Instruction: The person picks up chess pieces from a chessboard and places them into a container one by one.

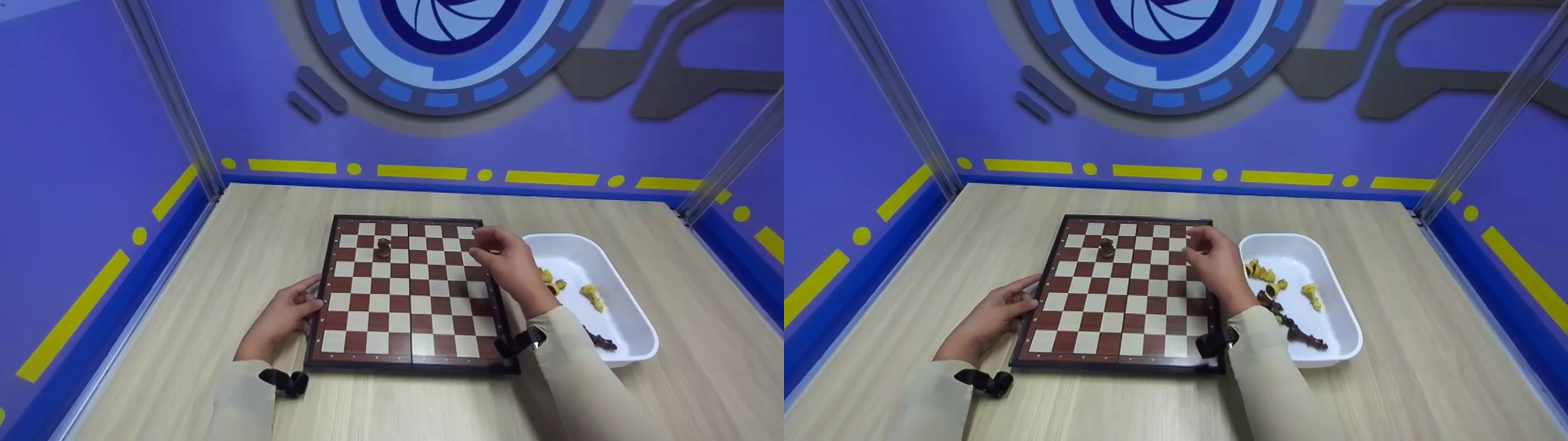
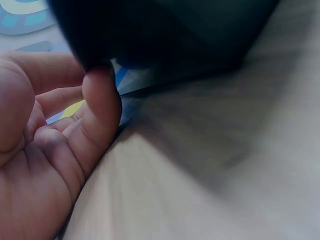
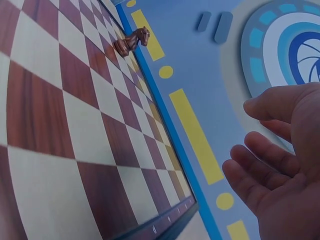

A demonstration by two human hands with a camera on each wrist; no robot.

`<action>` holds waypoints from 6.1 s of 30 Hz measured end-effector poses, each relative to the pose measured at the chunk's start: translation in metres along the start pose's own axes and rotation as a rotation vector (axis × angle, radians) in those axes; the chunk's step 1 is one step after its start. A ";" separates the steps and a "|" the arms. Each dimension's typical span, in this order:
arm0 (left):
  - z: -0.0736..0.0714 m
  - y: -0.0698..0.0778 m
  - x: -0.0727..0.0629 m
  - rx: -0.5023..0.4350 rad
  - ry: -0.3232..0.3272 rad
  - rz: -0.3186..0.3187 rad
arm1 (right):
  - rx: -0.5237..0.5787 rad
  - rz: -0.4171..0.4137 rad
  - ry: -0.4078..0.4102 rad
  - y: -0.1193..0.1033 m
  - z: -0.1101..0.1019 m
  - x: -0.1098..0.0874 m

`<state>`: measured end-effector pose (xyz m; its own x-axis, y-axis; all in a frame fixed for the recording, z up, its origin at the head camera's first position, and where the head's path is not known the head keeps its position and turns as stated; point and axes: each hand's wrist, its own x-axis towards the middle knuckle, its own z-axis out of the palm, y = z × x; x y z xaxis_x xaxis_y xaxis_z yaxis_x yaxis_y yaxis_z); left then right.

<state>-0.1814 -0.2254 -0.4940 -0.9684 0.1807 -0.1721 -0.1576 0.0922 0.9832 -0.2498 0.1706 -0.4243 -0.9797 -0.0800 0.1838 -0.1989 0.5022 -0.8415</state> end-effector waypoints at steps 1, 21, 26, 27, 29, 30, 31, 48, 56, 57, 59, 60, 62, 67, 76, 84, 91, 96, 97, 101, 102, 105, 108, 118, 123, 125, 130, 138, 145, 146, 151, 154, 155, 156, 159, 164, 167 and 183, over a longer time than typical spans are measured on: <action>-0.001 0.000 0.000 0.000 -0.001 0.004 | -0.003 -0.002 -0.001 -0.001 0.002 0.001; -0.001 -0.001 0.001 0.018 0.029 -0.018 | -0.045 -0.002 -0.048 -0.008 0.022 0.008; 0.000 -0.001 0.001 -0.004 0.034 -0.030 | -0.007 0.008 -0.051 -0.009 0.029 0.010; 0.000 -0.001 0.001 -0.004 0.032 -0.028 | 0.006 0.008 -0.050 -0.010 0.030 0.011; 0.000 -0.001 0.001 0.000 0.029 -0.019 | 0.025 0.020 -0.048 -0.011 0.033 0.012; 0.000 -0.001 0.001 0.003 0.027 -0.014 | 0.032 0.022 -0.047 -0.011 0.034 0.012; 0.000 -0.001 0.001 0.005 0.024 -0.011 | 0.042 0.022 -0.050 -0.012 0.035 0.012; -0.004 -0.002 0.003 0.014 -0.027 0.020 | 0.029 -0.017 -0.081 -0.019 0.058 0.017; -0.002 -0.003 0.002 -0.038 -0.002 0.006 | -0.004 0.014 -0.076 -0.020 0.076 0.019; -0.002 -0.002 0.002 -0.043 -0.001 0.005 | -0.002 0.025 -0.080 -0.020 0.078 0.019; -0.002 -0.001 0.001 -0.031 -0.005 0.009 | 0.005 0.029 -0.093 -0.020 0.084 0.019; -0.003 -0.001 0.001 -0.026 -0.007 0.012 | 0.009 0.035 -0.097 -0.021 0.086 0.019; -0.003 -0.001 0.001 -0.026 -0.005 0.010 | 0.017 0.027 -0.094 -0.020 0.091 0.020; -0.002 -0.001 0.001 -0.014 -0.002 0.007 | 0.035 0.001 -0.089 -0.018 0.098 0.022; -0.001 -0.001 0.001 -0.003 0.006 0.005 | 0.045 0.043 -0.114 -0.019 0.106 0.025; -0.001 -0.002 0.003 -0.032 0.016 -0.010 | 0.044 0.033 -0.133 -0.024 0.114 0.029; -0.002 0.000 0.005 -0.032 0.032 -0.004 | 0.067 0.017 -0.145 -0.031 0.121 0.034; -0.002 0.001 0.003 -0.021 0.035 -0.006 | 0.060 0.016 -0.157 -0.033 0.127 0.038; -0.002 0.001 0.003 -0.016 0.033 -0.005 | 0.059 0.015 -0.157 -0.034 0.128 0.038; -0.003 0.000 0.004 -0.002 0.020 0.012 | 0.047 0.006 -0.159 -0.037 0.131 0.040; -0.003 0.000 0.004 -0.002 0.016 0.015 | 0.043 0.003 -0.162 -0.037 0.132 0.040; -0.002 -0.002 0.004 -0.009 0.011 0.013 | 0.052 0.006 -0.175 -0.037 0.136 0.041; -0.002 -0.003 0.005 -0.017 0.011 0.008 | 0.070 -0.003 -0.184 -0.037 0.140 0.042; -0.001 -0.003 0.003 -0.024 0.024 0.012 | 0.044 0.009 -0.171 -0.038 0.148 0.045; 0.000 -0.004 0.002 -0.025 0.040 -0.001 | 0.029 0.007 -0.138 -0.036 0.152 0.047; 0.000 -0.004 0.002 -0.020 0.046 -0.001 | 0.029 0.006 -0.125 -0.036 0.152 0.047; -0.001 -0.003 0.002 -0.027 0.040 0.000 | 0.031 -0.004 -0.096 -0.034 0.150 0.048; -0.001 -0.004 0.003 -0.045 0.018 0.009 | 0.149 0.036 -0.085 -0.029 0.146 0.047; -0.002 -0.002 0.003 -0.012 0.028 -0.001 | 0.144 0.021 -0.084 -0.027 0.139 0.044; -0.002 -0.002 0.003 -0.010 0.026 -0.003 | 0.132 0.017 -0.086 -0.027 0.139 0.043; -0.002 -0.002 0.003 -0.018 0.022 -0.005 | 0.075 -0.006 -0.087 -0.025 0.133 0.040; -0.001 -0.002 0.003 -0.032 0.015 0.002 | 0.063 -0.005 -0.086 -0.024 0.127 0.037; -0.001 -0.002 0.003 -0.036 0.013 0.005 | 0.066 -0.003 -0.088 -0.025 0.125 0.037; -0.001 -0.002 0.003 -0.038 0.011 0.007 | 0.069 0.000 -0.090 -0.025 0.122 0.036; -0.001 -0.002 0.002 -0.039 0.003 0.011 | 0.064 0.003 -0.091 -0.026 0.115 0.033; -0.004 -0.003 0.001 0.001 -0.007 0.007 | 0.035 -0.018 -0.083 -0.029 0.102 0.028; -0.005 -0.004 0.001 0.012 0.002 0.002 | 0.039 -0.031 -0.083 -0.029 0.095 0.025; -0.005 -0.004 -0.001 -0.013 0.016 -0.021 | 0.126 -0.064 -0.070 -0.026 0.055 0.009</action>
<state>-0.1809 -0.2304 -0.4976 -0.9677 0.1636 -0.1918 -0.1801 0.0834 0.9801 -0.2552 0.1096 -0.4289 -0.9634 -0.1706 0.2069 -0.2583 0.3825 -0.8871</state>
